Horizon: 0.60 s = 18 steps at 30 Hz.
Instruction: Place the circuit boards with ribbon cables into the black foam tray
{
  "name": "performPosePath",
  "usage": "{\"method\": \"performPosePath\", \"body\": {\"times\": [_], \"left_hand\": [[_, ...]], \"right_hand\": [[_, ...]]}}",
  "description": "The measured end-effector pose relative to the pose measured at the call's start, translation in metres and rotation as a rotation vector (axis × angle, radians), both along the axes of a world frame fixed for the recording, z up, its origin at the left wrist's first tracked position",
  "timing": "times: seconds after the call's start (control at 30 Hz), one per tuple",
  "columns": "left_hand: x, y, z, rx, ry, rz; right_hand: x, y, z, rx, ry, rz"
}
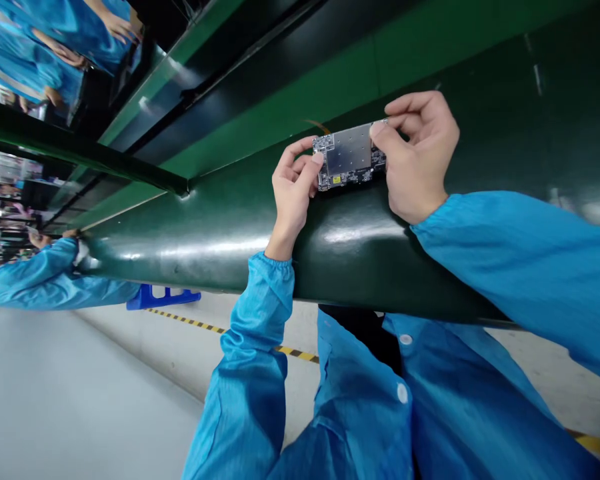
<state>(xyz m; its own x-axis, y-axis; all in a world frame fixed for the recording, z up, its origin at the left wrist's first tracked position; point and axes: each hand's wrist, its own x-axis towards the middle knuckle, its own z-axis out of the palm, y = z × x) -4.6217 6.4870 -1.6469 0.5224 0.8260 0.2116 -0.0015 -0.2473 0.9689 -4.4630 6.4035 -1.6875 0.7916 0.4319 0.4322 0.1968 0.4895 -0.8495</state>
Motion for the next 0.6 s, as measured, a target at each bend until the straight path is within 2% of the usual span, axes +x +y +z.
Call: {"method": "performPosePath", "body": {"times": [0.2,0.43,0.6], "left_hand": [[-0.002,0.003,-0.006,0.05,0.008,-0.023],[-0.001,0.002,-0.007,0.097,0.006,-0.004],[0.0,0.0,-0.004,0.108,-0.001,-0.014]], "right_hand": [[-0.001,-0.001,0.006,-0.088,0.081,0.049],[0.0,-0.002,0.009,-0.088,0.109,0.075],[-0.005,-0.009,0.021,-0.086,0.169,0.108]]}}
